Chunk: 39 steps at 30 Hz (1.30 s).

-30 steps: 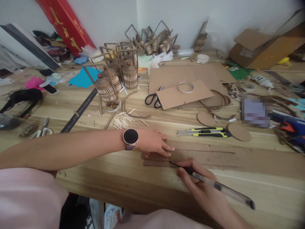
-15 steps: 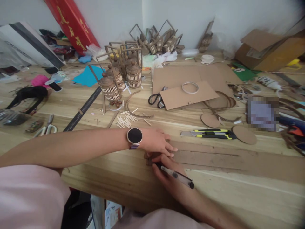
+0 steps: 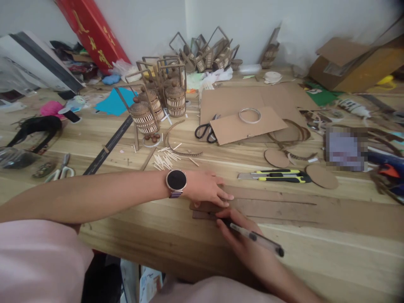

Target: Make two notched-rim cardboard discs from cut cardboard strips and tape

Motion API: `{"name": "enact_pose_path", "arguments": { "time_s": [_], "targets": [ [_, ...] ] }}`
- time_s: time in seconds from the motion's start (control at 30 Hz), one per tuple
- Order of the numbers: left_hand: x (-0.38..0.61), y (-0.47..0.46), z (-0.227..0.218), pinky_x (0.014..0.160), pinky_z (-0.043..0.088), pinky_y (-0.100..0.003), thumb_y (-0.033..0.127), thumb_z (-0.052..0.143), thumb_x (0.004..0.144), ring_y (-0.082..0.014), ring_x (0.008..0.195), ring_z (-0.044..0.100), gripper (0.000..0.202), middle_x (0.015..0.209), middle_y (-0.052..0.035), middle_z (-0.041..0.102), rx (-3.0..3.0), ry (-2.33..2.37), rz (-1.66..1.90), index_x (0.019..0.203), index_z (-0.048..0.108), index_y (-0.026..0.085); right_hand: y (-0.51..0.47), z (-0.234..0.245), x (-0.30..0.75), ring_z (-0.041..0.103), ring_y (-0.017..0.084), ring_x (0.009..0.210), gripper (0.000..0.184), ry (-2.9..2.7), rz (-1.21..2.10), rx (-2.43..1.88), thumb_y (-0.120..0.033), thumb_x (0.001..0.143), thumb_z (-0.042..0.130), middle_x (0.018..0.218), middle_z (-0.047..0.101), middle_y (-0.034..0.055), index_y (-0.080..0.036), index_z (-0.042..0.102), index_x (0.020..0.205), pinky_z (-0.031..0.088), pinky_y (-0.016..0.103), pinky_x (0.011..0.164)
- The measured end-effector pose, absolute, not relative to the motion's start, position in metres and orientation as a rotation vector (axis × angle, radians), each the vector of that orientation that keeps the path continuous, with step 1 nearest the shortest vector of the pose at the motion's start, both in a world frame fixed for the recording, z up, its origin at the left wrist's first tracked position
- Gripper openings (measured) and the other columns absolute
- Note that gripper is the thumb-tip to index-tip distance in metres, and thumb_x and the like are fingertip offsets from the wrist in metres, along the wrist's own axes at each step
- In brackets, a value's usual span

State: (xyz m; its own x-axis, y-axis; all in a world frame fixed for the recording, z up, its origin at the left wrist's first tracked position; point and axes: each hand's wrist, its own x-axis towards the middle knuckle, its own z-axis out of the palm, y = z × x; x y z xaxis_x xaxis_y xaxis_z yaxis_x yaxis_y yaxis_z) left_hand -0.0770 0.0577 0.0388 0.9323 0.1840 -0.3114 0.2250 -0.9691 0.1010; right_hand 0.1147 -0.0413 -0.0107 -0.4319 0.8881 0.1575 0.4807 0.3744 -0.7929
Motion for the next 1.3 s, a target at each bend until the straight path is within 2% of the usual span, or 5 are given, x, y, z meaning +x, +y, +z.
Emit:
{"name": "enact_pose_path", "arguments": {
  "time_s": [0.2, 0.5, 0.77, 1.13, 1.3],
  "targets": [
    [-0.074, 0.057, 0.044, 0.089, 0.047, -0.038, 0.013, 0.081, 0.066, -0.0301, 0.125, 0.048, 0.073, 0.149, 0.0072, 0.049, 2.923, 0.336, -0.522, 0.132, 0.06, 0.035, -0.04, 0.001, 0.136, 0.065, 0.015, 0.056, 0.017, -1.961, 0.808, -1.295, -0.031, 0.088, 0.055, 0.064, 0.067, -0.0019, -0.025, 0.064, 0.075, 0.049, 0.023, 0.051],
    [-0.075, 0.056, 0.045, 0.087, 0.047, -0.035, 0.007, 0.077, 0.066, -0.0275, 0.121, 0.052, 0.057, 0.144, 0.0078, 0.055, 2.908, 0.362, -0.409, 0.113, 0.07, 0.038, -0.039, -0.004, 0.103, 0.067, 0.016, 0.062, 0.011, -2.077, 0.873, -1.114, -0.025, 0.087, 0.053, 0.072, 0.071, 0.0, -0.024, 0.062, 0.08, 0.052, 0.024, 0.059],
    [-0.076, 0.056, 0.04, 0.088, 0.046, -0.036, 0.005, 0.08, 0.06, -0.028, 0.121, 0.049, 0.07, 0.144, 0.0094, 0.055, 2.89, 0.372, -0.378, 0.12, 0.066, 0.039, -0.04, -0.01, 0.118, 0.065, 0.017, 0.059, 0.011, -2.013, 0.855, -1.197, -0.028, 0.087, 0.054, 0.07, 0.069, 0.001, -0.024, 0.063, 0.081, 0.051, 0.026, 0.054],
    [-0.076, 0.056, 0.042, 0.085, 0.045, -0.035, 0.01, 0.078, 0.066, -0.0271, 0.118, 0.051, 0.05, 0.143, 0.0089, 0.055, 2.915, 0.371, -0.405, 0.108, 0.071, 0.036, -0.035, -0.016, 0.097, 0.069, 0.018, 0.072, 0.009, -2.066, 0.913, -1.074, -0.023, 0.087, 0.054, 0.08, 0.073, 0.002, -0.023, 0.061, 0.082, 0.055, 0.028, 0.068],
    [-0.077, 0.057, 0.038, 0.084, 0.045, -0.036, 0.012, 0.076, 0.069, -0.0283, 0.119, 0.051, 0.052, 0.146, 0.0089, 0.053, 2.97, 0.319, -0.43, 0.115, 0.068, 0.034, -0.035, -0.016, 0.102, 0.068, 0.017, 0.068, 0.009, -2.068, 0.898, -1.083, -0.021, 0.087, 0.054, 0.077, 0.072, 0.001, -0.024, 0.06, 0.081, 0.054, 0.028, 0.064]
  ]
}}
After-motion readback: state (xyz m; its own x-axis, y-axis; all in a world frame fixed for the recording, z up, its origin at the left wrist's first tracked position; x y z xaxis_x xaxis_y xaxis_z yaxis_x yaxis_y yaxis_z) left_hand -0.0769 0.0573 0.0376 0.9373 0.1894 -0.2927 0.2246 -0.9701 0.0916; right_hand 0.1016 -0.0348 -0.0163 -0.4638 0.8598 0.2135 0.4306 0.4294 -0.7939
